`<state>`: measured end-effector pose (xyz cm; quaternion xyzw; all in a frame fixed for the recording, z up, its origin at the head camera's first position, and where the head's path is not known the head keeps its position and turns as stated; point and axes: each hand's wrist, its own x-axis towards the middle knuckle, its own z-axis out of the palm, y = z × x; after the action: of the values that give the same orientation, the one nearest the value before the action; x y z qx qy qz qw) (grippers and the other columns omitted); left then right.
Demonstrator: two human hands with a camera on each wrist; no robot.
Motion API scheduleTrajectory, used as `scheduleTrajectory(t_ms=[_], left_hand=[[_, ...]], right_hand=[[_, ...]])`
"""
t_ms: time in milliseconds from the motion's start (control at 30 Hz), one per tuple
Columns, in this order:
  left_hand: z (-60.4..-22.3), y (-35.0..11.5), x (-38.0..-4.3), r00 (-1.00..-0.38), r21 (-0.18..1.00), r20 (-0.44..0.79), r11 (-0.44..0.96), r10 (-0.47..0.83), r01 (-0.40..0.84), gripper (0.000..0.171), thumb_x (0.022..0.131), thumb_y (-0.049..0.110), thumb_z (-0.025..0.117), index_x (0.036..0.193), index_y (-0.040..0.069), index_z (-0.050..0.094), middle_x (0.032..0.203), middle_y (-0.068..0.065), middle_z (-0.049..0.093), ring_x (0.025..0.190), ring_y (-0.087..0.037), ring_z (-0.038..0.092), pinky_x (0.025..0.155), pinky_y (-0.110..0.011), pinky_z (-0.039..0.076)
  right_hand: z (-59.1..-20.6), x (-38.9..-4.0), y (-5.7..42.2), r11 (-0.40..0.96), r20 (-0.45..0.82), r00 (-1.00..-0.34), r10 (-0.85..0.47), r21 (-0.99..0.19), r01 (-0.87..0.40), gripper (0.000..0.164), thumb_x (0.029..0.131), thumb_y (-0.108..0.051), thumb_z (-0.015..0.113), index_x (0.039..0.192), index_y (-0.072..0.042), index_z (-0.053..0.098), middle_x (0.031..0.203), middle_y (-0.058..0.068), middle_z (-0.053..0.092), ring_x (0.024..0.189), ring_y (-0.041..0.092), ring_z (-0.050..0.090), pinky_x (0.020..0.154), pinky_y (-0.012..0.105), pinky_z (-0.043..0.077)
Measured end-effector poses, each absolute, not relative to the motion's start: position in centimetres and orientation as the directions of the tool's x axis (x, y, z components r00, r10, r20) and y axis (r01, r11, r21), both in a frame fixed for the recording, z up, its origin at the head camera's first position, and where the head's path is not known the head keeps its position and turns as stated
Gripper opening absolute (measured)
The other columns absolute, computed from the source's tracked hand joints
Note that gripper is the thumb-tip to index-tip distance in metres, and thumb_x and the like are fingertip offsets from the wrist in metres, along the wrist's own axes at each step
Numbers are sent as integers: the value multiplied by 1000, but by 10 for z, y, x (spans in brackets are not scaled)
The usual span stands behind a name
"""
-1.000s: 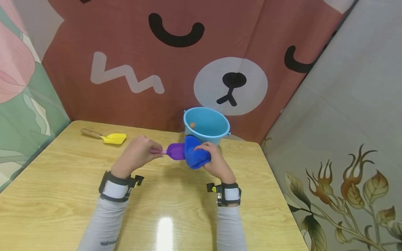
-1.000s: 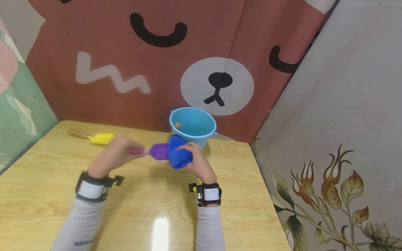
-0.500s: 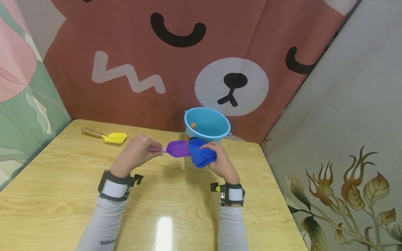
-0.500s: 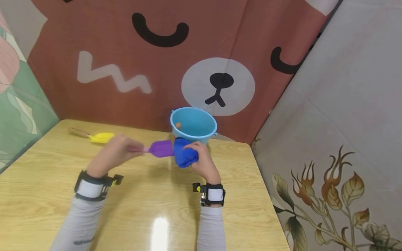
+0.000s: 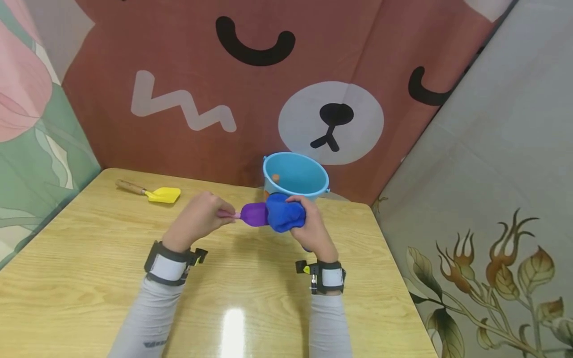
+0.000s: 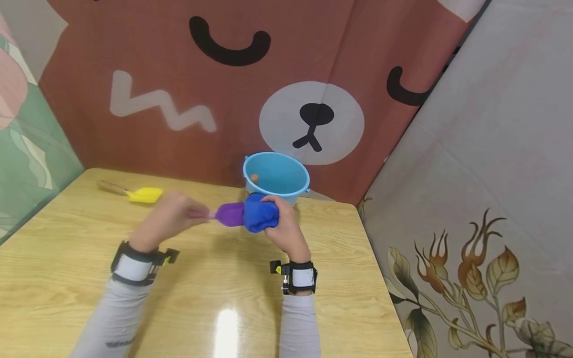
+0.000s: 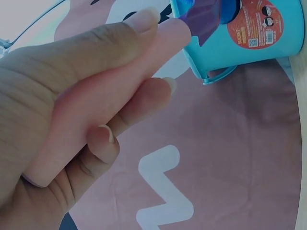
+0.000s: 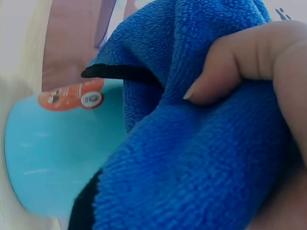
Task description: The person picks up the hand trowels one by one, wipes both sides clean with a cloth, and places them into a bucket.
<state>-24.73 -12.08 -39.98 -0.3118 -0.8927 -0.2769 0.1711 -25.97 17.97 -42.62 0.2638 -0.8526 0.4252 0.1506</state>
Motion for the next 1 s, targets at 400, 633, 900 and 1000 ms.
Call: scheduleTrajectory(t_ms=[400,633,900,1000], left_hand=[[-401,-112,-247,-732,376,473,639,491,671,13,77,15,90,87,10,83,81,-1,78,74,-16,74,68,-32,61],[-403,-110,-249,-718,357,473,634,511,686,13,77,13,90,87,10,83,81,0,78,74,-16,75,67,-32,61],[-403,-110,-250,-733,360,459,649,503,670,13,77,13,90,87,9,83,81,-2,78,74,-17,75,67,-32,62],[-402,-110,-249,-736,366,456,648,500,667,14,77,13,90,87,9,83,81,-2,78,74,-18,75,68,-32,62]], right_hand=[[-425,-255,156,442,517,-752,-410,-608,-659,59,75,5,81,126,-13,59,129,11,65,121,30,60,105,53,49],[-424,-255,143,483,505,-711,-489,-522,-703,48,79,-2,82,123,-13,66,125,7,68,119,26,60,106,46,48],[-425,-255,140,501,486,-699,-524,-488,-715,44,82,-1,79,122,-12,67,123,6,70,116,25,60,104,44,48],[-426,-255,140,501,479,-703,-525,-494,-711,43,82,-1,79,122,-12,67,122,6,70,116,25,60,103,45,48]])
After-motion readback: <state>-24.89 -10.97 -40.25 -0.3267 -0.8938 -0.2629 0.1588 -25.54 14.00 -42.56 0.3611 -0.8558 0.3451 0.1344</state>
